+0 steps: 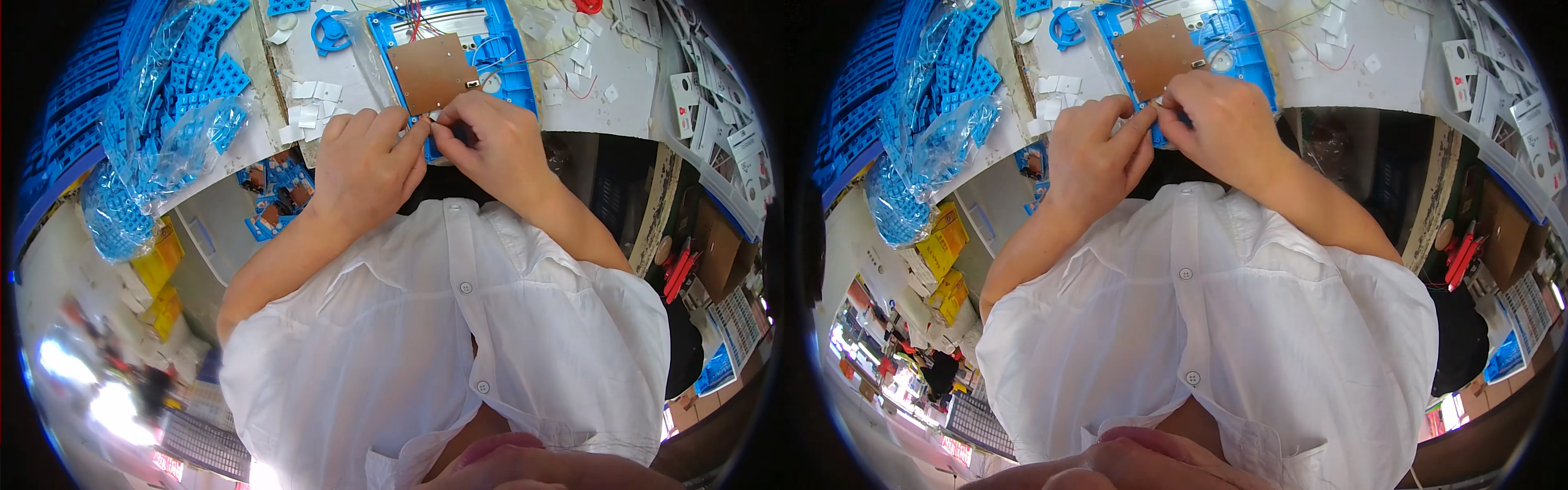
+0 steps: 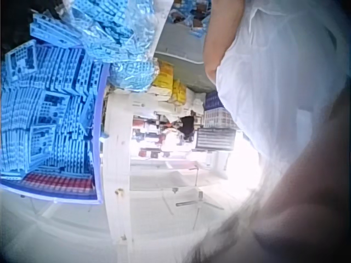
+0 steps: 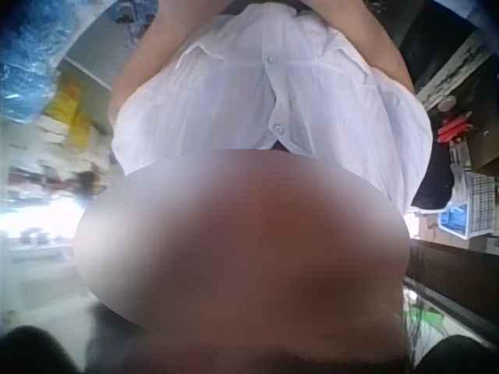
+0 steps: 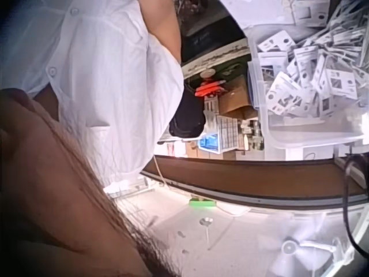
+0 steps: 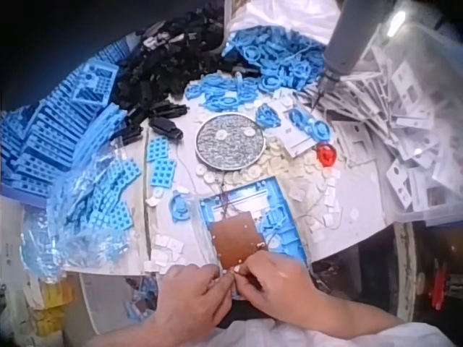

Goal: Assembling an electronic learning toy by attaching plastic components and connecting a circuit board.

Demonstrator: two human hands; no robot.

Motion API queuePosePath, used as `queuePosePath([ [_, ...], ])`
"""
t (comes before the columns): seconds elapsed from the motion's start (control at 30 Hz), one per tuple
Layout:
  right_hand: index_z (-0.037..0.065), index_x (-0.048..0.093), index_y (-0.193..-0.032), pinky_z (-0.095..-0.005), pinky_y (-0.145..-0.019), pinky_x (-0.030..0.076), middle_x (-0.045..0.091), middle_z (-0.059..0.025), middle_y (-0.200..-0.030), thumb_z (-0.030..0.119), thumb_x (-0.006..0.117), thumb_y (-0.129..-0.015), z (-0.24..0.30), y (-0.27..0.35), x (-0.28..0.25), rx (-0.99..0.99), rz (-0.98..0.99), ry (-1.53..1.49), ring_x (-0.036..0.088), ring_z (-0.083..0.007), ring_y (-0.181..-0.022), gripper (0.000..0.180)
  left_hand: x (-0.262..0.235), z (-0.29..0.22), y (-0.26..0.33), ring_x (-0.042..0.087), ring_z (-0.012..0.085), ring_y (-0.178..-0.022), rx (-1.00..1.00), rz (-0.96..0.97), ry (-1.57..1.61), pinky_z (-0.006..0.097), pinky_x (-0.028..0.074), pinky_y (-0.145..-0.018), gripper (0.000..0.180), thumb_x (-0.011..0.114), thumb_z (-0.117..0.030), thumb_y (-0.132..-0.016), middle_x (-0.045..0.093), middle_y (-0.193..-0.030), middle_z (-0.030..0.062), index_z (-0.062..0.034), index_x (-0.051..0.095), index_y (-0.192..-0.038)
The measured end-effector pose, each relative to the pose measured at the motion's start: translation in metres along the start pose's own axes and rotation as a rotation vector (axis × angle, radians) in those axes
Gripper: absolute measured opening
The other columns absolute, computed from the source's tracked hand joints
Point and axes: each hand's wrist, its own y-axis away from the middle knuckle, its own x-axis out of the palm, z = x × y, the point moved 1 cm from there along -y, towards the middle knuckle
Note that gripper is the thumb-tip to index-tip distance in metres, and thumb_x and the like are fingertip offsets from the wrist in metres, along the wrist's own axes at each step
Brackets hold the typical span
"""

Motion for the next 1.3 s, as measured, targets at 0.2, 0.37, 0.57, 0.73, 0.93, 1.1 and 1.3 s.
queuePosePath([
  [0.2,0.006,0.063,-0.080,-0.0378,-0.058,0.051,0.066,-0.0090,-0.075,0.006,0.076,-0.081,-0.006,-0.002,-0.025,-0.153,-0.020,0.124,0.066,-0.0300,-0.067,0.013,-0.005,-0.003,-0.004,0.060,0.0207,-0.096,0.105,0.066,-0.133,0.043,0.042,-0.094,0.039,0.074,-0.011,-0.076,0.065,-0.112,0.0014,-0.0095,0.072,-0.115],
  [0.37,0.005,0.066,-0.080,-0.0330,-0.055,0.049,0.065,-0.0073,-0.075,0.005,0.079,-0.079,-0.011,-0.004,-0.058,-0.082,-0.078,0.110,0.063,-0.0238,-0.061,0.012,0.000,-0.002,-0.003,0.057,0.0190,-0.112,0.263,0.059,-0.213,0.045,0.039,-0.104,0.034,0.068,-0.016,-0.081,0.062,-0.118,0.0010,-0.0035,0.071,-0.112],
  [0.57,0.003,0.067,-0.081,-0.0278,-0.051,0.048,0.066,-0.0057,-0.075,0.002,0.079,-0.080,-0.014,0.006,-0.073,-0.036,-0.087,0.044,0.061,-0.0171,-0.058,0.012,0.002,-0.002,0.000,0.053,0.0181,-0.123,0.279,0.089,-0.273,0.050,0.035,-0.109,0.037,0.069,-0.020,-0.082,0.059,-0.129,-0.0013,-0.0066,0.072,-0.117],
  [0.73,0.003,0.067,-0.082,-0.0272,-0.051,0.048,0.065,-0.0059,-0.076,0.001,0.079,-0.079,-0.015,0.006,-0.069,-0.069,-0.054,-0.019,0.061,-0.0176,-0.058,0.013,0.004,0.004,0.002,0.052,0.0167,-0.125,0.319,0.101,-0.280,0.056,0.033,-0.112,0.043,0.072,-0.022,-0.079,0.058,-0.133,-0.0035,-0.0110,0.071,-0.121],
  [0.93,0.004,0.065,-0.080,-0.0306,-0.054,0.050,0.065,-0.0069,-0.076,0.004,0.080,-0.078,-0.013,0.003,-0.069,-0.087,0.033,-0.068,0.062,-0.0221,-0.061,0.015,0.003,0.008,-0.006,0.054,0.0153,-0.129,0.311,0.164,-0.228,0.056,0.022,-0.120,0.054,0.074,-0.014,-0.073,0.060,-0.138,-0.0069,-0.0182,0.070,-0.127],
  [1.1,0.005,0.066,-0.095,-0.0329,-0.055,0.050,0.065,-0.0076,-0.078,0.003,0.080,-0.080,-0.016,0.005,-0.056,-0.097,0.222,-0.067,0.063,-0.0221,-0.063,0.020,0.001,0.005,-0.014,0.054,0.0164,-0.128,0.312,0.238,-0.185,0.058,0.024,-0.118,0.056,0.076,-0.020,-0.072,0.060,-0.137,-0.0078,-0.0198,0.069,-0.128],
  [1.3,0.008,0.064,-0.131,-0.0397,-0.061,0.053,0.068,-0.0088,-0.082,0.001,0.074,-0.078,-0.009,0.005,-0.055,-0.200,0.348,0.144,0.067,-0.0271,-0.071,0.055,-0.004,0.014,0.020,0.055,0.0212,-0.121,0.147,0.023,-0.074,0.058,0.023,-0.116,0.053,0.077,-0.033,-0.076,0.061,-0.132,-0.0003,-0.0126,0.070,-0.124],
])
